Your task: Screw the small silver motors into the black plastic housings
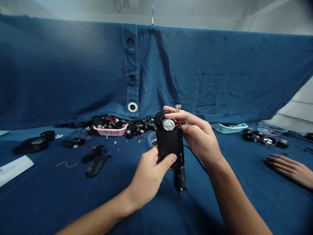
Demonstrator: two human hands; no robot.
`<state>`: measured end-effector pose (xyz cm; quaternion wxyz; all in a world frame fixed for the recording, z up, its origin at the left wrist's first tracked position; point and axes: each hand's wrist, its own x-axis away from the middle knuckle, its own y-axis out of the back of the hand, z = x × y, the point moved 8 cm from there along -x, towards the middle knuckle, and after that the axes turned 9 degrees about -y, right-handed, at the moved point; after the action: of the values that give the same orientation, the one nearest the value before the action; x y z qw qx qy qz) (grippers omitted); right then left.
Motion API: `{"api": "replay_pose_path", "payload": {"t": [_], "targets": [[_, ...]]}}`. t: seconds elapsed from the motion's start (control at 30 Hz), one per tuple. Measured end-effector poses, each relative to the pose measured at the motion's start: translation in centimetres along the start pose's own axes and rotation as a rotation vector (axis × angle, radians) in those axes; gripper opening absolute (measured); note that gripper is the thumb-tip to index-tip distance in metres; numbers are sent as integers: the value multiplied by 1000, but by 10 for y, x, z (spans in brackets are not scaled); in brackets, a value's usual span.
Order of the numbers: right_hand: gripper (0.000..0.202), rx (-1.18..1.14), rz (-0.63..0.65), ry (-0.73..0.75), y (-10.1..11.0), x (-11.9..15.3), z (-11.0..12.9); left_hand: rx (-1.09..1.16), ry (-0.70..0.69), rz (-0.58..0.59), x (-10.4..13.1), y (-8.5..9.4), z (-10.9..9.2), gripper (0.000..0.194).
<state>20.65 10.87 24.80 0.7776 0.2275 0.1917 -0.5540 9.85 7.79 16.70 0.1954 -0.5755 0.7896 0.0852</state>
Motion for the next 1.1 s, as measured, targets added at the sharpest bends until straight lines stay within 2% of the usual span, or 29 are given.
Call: {"api": "replay_pose_path", "payload": {"t": [0.47, 0.87, 0.97, 1.1], "targets": [[37, 1, -8, -28, 1, -4, -10, -68, 9, -13, 4, 3, -3, 28], [31, -20, -10, -139, -2, -8, -23, -51, 12, -36, 2, 5, -2, 29], [33, -161, -44, -336, 2, -13, -50, -54, 9, -52, -7, 12, 10, 28], [37, -354, -81, -640, 6, -15, -112, -62, 48, -107, -27, 30, 43, 30]]}}
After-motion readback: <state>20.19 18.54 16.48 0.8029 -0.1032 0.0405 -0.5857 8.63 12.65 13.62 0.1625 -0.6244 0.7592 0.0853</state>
